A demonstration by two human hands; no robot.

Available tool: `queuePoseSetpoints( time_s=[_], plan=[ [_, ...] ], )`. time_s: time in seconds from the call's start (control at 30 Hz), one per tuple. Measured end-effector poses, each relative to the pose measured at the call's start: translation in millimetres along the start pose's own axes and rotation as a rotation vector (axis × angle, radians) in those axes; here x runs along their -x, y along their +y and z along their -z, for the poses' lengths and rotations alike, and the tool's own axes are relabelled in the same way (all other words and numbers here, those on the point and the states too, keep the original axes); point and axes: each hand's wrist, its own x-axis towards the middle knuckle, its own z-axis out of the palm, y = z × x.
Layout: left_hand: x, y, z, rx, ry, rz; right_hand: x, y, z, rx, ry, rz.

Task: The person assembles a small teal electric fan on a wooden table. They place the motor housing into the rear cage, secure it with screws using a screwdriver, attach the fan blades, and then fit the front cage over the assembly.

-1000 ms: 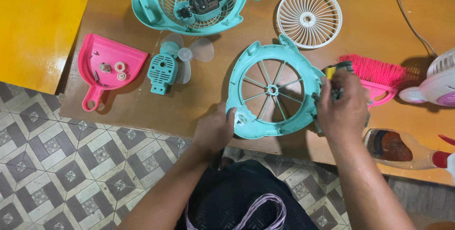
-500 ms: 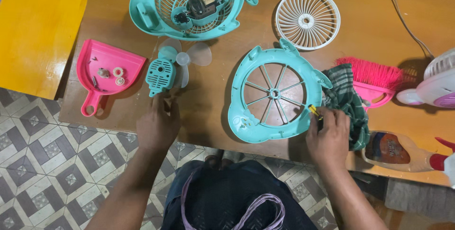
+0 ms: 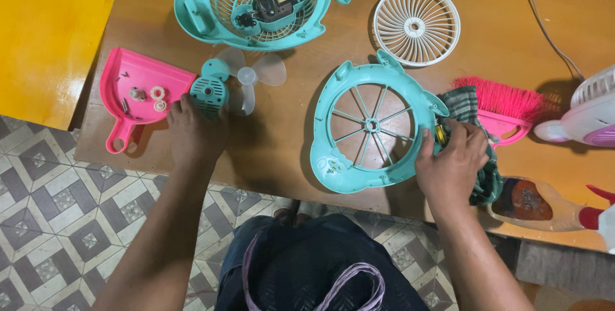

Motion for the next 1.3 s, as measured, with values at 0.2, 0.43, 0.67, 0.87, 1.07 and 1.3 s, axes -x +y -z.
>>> queuePoseSetpoints(
  time_s=[0.2, 0.43, 0.67, 0.87, 1.07, 1.3],
  plan=[
    [25.5, 4.7, 25.5, 0.120, 0.115, 0.023, -24.9, -40.9, 6.0, -0.046, 0.071, 0.086],
    [58.6, 21.9, 56.2, 0.550, 0.063, 0.456, -81.8, -114.1, -25.3, -0.629, -0.186, -0.019],
    [109.1, 22.1, 81.2, 0.913, -0.063, 0.606, -157.5, -187.3, -87.6, -1.040, -0.583, -0.354],
    [131.8, 8.4, 85.0, 0.983, -0.155, 0.611, -160.8, -203.8, -103.4, -1.218, -0.730, -0.494],
    [139.1, 8.1, 91.5, 0.971, -0.227, 0.677, -124.4, -202.8, -93.3, -1.289, -0.711, -0.511],
    [128.4, 22.7, 98.7, 1.124, -0.180, 0.673, -92.4, -195.0, -70.9, -1.335, -0.648, -0.563]
  ],
)
